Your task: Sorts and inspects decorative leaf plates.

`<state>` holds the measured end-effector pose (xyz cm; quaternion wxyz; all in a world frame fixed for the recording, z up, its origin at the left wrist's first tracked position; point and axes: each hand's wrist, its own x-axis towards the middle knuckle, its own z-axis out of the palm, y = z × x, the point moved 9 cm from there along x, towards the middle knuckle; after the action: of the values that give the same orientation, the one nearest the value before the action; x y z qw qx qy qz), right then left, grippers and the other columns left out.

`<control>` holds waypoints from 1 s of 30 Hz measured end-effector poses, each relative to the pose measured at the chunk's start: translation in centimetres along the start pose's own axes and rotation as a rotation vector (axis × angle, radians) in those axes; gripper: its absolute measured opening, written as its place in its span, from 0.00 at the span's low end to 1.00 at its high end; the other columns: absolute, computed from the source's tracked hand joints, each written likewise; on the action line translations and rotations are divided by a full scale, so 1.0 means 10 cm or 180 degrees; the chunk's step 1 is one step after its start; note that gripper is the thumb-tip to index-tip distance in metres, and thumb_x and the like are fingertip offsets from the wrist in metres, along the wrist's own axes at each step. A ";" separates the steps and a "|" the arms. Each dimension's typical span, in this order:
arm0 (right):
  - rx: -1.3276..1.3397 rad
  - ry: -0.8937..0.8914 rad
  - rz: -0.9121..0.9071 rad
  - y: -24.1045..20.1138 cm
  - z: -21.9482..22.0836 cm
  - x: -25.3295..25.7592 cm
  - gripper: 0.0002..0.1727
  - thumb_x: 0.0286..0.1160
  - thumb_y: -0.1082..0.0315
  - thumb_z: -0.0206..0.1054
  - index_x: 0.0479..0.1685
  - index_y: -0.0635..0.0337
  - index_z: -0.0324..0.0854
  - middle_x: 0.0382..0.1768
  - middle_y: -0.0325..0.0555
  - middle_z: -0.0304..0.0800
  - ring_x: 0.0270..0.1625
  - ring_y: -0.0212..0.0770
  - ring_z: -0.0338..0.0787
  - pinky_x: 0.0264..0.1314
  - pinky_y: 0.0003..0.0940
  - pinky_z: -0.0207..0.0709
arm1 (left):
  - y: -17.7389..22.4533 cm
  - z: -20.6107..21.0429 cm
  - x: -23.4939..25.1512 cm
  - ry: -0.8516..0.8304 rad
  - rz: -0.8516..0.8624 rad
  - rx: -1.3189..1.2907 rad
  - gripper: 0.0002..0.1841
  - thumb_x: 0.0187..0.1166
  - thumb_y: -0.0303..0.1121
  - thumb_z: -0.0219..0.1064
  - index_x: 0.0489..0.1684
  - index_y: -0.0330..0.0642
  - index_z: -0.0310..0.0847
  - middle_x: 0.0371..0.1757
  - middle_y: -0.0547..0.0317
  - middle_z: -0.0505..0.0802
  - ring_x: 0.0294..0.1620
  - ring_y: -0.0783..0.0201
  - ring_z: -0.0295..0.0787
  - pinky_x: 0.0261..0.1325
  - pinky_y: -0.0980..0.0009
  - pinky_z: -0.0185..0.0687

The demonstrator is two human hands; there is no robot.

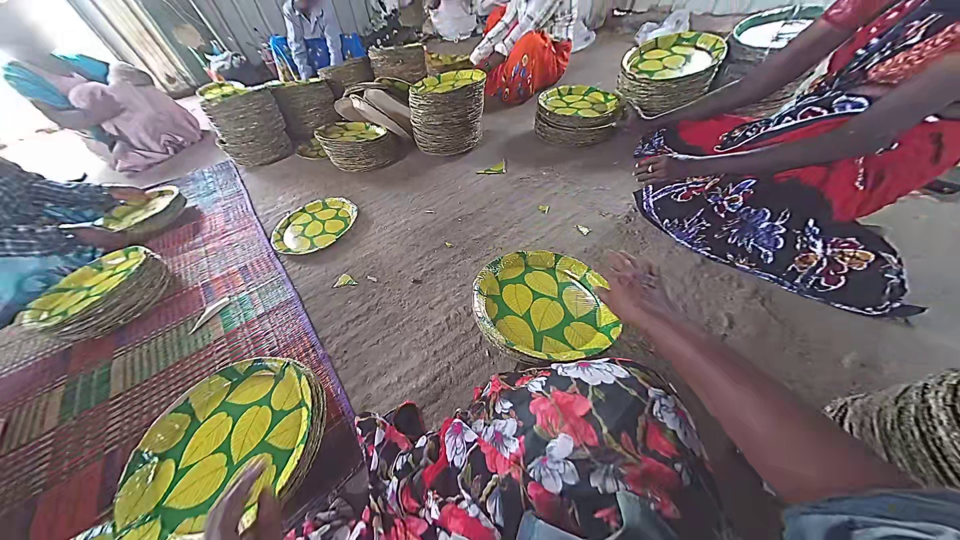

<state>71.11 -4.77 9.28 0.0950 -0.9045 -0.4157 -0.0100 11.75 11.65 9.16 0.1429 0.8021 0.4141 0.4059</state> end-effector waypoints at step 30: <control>0.0308 -0.0600 -0.3381 -2.83 1.55 -0.59 0.20 0.87 0.74 0.56 0.70 0.57 0.86 0.73 0.61 0.86 0.77 0.63 0.84 0.76 0.64 0.76 | 0.19 2.16 0.31 -0.0627 0.0879 0.0936 0.37 0.62 0.24 0.76 0.80 0.32 0.75 0.83 0.29 0.75 0.86 0.27 0.66 0.81 0.19 0.47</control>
<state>44.97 11.62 -1.86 0.0807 -0.5614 -0.8225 0.0437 30.47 15.20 -1.70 0.0072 0.8992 0.3390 0.2765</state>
